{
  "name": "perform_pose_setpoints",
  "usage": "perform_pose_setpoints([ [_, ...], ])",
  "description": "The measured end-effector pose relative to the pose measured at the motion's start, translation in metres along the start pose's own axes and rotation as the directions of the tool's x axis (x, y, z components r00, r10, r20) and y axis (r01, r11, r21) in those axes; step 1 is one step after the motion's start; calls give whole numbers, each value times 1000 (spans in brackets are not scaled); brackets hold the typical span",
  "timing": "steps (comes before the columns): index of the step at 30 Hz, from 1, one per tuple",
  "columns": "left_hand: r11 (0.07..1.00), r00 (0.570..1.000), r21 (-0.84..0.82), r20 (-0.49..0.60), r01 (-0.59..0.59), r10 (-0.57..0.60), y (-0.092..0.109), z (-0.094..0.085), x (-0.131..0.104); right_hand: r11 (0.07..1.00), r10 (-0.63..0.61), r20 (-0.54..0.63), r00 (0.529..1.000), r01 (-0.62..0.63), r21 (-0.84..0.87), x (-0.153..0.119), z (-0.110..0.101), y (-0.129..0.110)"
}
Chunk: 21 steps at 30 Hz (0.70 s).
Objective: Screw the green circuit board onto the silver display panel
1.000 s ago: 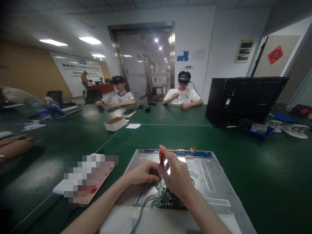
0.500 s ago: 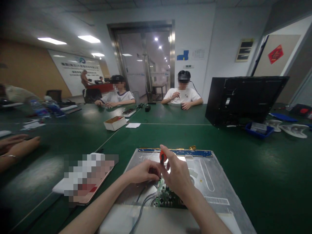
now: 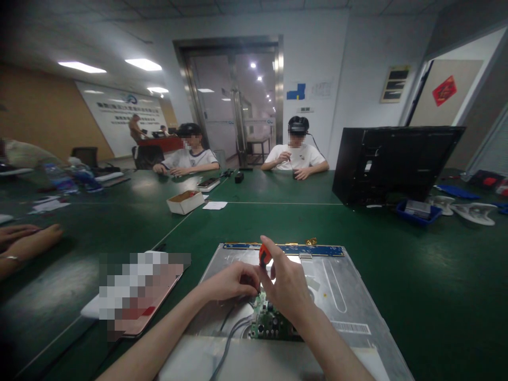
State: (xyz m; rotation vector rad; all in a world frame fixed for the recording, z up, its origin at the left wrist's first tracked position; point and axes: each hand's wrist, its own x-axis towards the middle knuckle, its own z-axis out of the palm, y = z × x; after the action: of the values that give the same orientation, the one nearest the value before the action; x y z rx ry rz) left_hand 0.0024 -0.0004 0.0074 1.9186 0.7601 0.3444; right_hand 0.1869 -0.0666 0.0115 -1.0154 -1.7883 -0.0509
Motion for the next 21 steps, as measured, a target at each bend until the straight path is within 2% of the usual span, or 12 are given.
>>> perform_pose_setpoints([
  [8,1000,1000,-3,10,8,-8,-1,0,0,997,31,73,997,-36,61,0,-3,-5],
  [18,1000,1000,10,12,2,-2,0,-1,0,1000,16,16,1000,-17,16,0,-1,-2],
  [21,1000,1000,10,9,-2,2,-2,0,0,999,8,35,999,-9,39,-1,-1,-1],
])
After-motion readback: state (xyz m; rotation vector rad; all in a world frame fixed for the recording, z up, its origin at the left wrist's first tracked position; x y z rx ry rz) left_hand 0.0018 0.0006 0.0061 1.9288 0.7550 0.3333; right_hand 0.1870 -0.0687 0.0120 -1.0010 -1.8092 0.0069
